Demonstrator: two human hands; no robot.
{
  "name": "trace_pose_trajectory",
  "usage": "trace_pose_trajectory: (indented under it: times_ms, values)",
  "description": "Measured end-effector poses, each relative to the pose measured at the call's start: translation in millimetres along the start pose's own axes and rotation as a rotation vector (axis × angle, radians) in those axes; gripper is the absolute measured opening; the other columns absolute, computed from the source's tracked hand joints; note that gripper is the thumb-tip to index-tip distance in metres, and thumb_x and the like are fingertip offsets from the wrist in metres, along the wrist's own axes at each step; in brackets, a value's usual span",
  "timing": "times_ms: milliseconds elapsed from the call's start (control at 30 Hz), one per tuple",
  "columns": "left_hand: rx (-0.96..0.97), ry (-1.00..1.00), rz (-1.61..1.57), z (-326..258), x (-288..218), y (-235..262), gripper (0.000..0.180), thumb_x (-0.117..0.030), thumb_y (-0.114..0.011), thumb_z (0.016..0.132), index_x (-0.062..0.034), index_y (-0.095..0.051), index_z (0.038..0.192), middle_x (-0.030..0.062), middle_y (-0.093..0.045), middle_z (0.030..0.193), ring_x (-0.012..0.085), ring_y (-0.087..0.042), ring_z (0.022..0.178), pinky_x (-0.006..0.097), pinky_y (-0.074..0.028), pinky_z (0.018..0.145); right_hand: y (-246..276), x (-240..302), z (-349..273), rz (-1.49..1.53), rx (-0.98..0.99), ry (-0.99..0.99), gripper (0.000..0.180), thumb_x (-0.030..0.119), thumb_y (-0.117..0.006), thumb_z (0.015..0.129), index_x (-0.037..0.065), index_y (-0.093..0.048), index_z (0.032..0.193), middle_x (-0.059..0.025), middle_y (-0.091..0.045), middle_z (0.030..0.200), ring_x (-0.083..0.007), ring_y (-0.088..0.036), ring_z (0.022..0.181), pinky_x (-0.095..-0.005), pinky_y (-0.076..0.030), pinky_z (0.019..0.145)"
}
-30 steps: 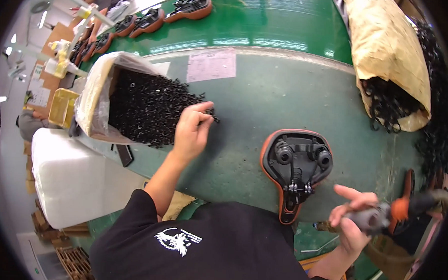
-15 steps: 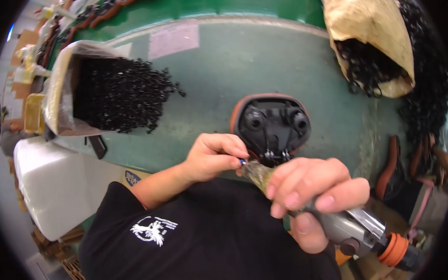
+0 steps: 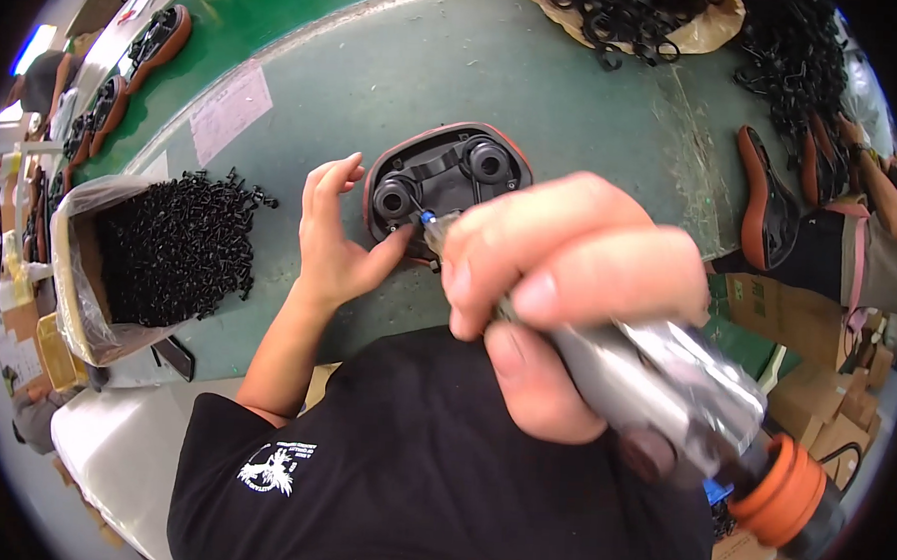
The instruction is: Assembling components onto bicycle seats using a pneumatic screwdriver on a factory production line.
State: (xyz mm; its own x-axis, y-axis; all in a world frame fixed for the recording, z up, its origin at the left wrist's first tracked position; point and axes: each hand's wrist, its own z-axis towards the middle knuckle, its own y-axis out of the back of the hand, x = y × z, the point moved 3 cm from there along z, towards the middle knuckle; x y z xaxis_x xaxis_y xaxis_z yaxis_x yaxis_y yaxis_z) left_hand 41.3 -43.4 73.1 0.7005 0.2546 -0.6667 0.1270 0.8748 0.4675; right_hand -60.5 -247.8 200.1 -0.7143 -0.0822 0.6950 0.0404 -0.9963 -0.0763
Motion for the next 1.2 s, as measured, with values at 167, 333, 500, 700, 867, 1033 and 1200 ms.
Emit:
trace_pose_trajectory:
  times_ms: [167,333,500,700,867,1033,1200]
  values:
    - [-0.022,0.017,0.100,-10,16,-23,0.058,-0.011,-0.089,0.066,-0.0012,-0.067,0.119,0.0153,-0.069,0.104,0.0357,-0.068,0.094,0.045,-0.057,0.082,-5,-15,2,0.016,0.040,-0.095,0.035,-0.001,-0.058,0.096,0.007,-0.047,0.128,-0.0178,-0.059,0.114,-0.0199,-0.064,0.076,-0.0462,-0.057,0.080]
    - [-0.048,0.080,0.049,-16,18,-23,0.057,-0.010,-0.087,0.065,-0.0030,-0.067,0.118,0.0156,-0.069,0.106,0.0368,-0.068,0.096,0.046,-0.056,0.085,-17,-40,2,0.036,0.031,-0.105,0.035,-0.006,-0.061,0.093,0.006,-0.051,0.125,-0.0194,-0.063,0.112,-0.0189,-0.065,0.076,-0.0419,-0.059,0.079]
    - [-0.011,0.103,-0.063,-14,30,-18,0.055,-0.011,-0.088,0.066,-0.0023,-0.069,0.118,0.0162,-0.070,0.123,0.0395,-0.066,0.120,0.048,-0.054,0.104,-35,-51,8,-0.064,0.071,-0.222,0.028,0.003,-0.063,0.098,0.012,-0.050,0.122,-0.0148,-0.059,0.110,-0.0217,-0.062,0.076,-0.0465,-0.055,0.082]
    - [-0.071,0.117,-0.231,-24,40,-21,0.045,-0.011,-0.089,0.067,-0.0037,-0.071,0.108,0.0143,-0.073,0.112,0.0389,-0.067,0.124,0.049,-0.054,0.108,-57,-54,17,-0.120,0.148,-0.181,0.037,0.002,-0.057,0.095,0.007,-0.051,0.131,-0.0186,-0.056,0.109,-0.0230,-0.061,0.076,-0.0485,-0.054,0.079]
    - [-0.117,0.183,-0.301,-31,44,-27,0.042,-0.007,-0.085,0.069,-0.0047,-0.071,0.109,0.0123,-0.073,0.115,0.0377,-0.066,0.128,0.047,-0.057,0.106,-54,-70,11,-0.129,0.126,-0.212,0.032,0.003,-0.059,0.096,0.007,-0.049,0.127,-0.0179,-0.056,0.107,-0.0237,-0.062,0.074,-0.0483,-0.056,0.079]
    - [-0.141,0.143,-0.337,-31,49,-28,0.042,-0.008,-0.087,0.069,-0.0045,-0.071,0.107,0.0124,-0.073,0.114,0.0373,-0.068,0.126,0.046,-0.057,0.105,-57,-79,2,-0.167,0.216,-0.145,0.036,0.006,-0.055,0.097,0.008,-0.050,0.132,-0.0153,-0.055,0.105,-0.0224,-0.061,0.072,-0.0461,-0.053,0.075]
    - [-0.148,0.148,-0.352,-31,50,-26,0.044,-0.008,-0.089,0.068,-0.0038,-0.070,0.107,0.0124,-0.072,0.114,0.0370,-0.068,0.125,0.046,-0.057,0.106,-66,-92,9,-0.150,0.124,-0.275,0.023,0.001,-0.065,0.098,0.009,-0.047,0.110,-0.0145,-0.062,0.100,-0.0235,-0.063,0.071,-0.0460,-0.057,0.075]
